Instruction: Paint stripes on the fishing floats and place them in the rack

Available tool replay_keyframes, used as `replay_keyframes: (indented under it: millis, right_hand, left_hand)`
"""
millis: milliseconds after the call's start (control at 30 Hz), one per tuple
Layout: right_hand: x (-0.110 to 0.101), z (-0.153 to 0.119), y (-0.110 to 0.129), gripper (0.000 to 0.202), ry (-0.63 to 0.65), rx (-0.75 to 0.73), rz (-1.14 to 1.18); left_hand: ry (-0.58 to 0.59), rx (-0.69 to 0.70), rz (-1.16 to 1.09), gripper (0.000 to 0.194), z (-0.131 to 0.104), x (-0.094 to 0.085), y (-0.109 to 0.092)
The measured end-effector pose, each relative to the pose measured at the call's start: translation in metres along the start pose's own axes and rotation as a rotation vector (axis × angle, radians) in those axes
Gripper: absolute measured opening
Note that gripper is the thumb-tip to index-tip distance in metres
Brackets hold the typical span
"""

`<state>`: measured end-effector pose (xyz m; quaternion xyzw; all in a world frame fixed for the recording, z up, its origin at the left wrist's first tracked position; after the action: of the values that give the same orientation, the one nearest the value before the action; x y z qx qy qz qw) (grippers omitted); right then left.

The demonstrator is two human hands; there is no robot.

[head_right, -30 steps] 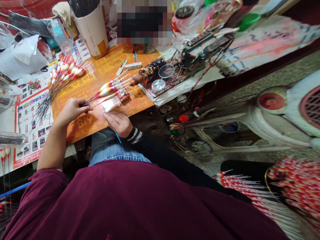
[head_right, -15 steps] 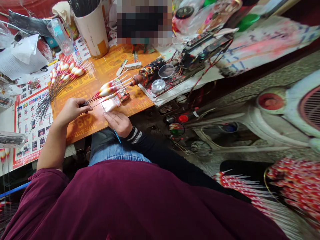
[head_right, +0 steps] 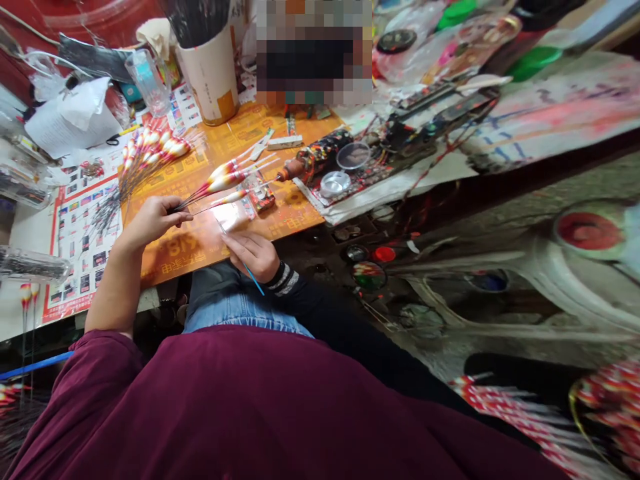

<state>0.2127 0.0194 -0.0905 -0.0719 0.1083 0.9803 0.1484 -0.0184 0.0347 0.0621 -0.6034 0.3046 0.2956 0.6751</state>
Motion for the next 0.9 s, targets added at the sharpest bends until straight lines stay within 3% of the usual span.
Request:
replay_keyframes:
  millis: [100,233,367,433,533,700,800,900]
  right_hand:
    - [-0.004,0.004,0.003,0.04,-0.06,-0.057,0.048]
    - [-0.007,-0.003,0.002,0.04,-0.06,-0.011,0.069]
    - [-0.005,-0.014,-0.003,0.039,-0.022,-0.021,0.076]
    - [-0.005,-0.015,-0.004,0.041,-0.047,-0.055,0.064]
    - [-0.005,-0.009,-0.001,0.047,-0.089,-0.115,0.046]
    - [-0.005,0.003,0.004,0.052,-0.125,-0.183,0.03]
    - [-0.004,0.004,0.004,0.053,-0.14,-0.181,0.033]
    - [-0.003,0.003,0.004,0.059,-0.144,-0.201,0.048]
  left_hand:
    - [-0.088,0.013,0.042,0.016,-0.008,-0.019,-0.006]
    - [-0.392,0.081,0.14,0.019,-0.031,-0.052,-0.028]
    - [-0.605,-0.045,0.1,0.027,-0.061,-0.071,-0.044]
    - [-0.653,-0.126,0.047,0.034,-0.07,-0.07,-0.04]
    - [-0.719,-0.203,-0.004,0.041,-0.073,-0.059,-0.018]
    - [-0.958,-0.224,-0.161,0.053,-0.068,-0.043,0.021]
    - [-0.961,-0.195,-0.205,0.057,-0.074,-0.051,0.025]
    - [-0.923,-0.16,-0.183,0.054,-0.091,-0.074,0.018]
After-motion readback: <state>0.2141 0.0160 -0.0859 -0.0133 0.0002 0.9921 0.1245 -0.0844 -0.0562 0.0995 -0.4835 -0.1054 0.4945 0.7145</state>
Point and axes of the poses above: each hand's wrist, its own z-axis towards the middle knuckle, its own x-axis out of the palm, y = z × x, the point moved 1 cm from there along z, towards the middle knuckle, and after that the axes turned 15 degrees about -y, right-handed, at the moved point
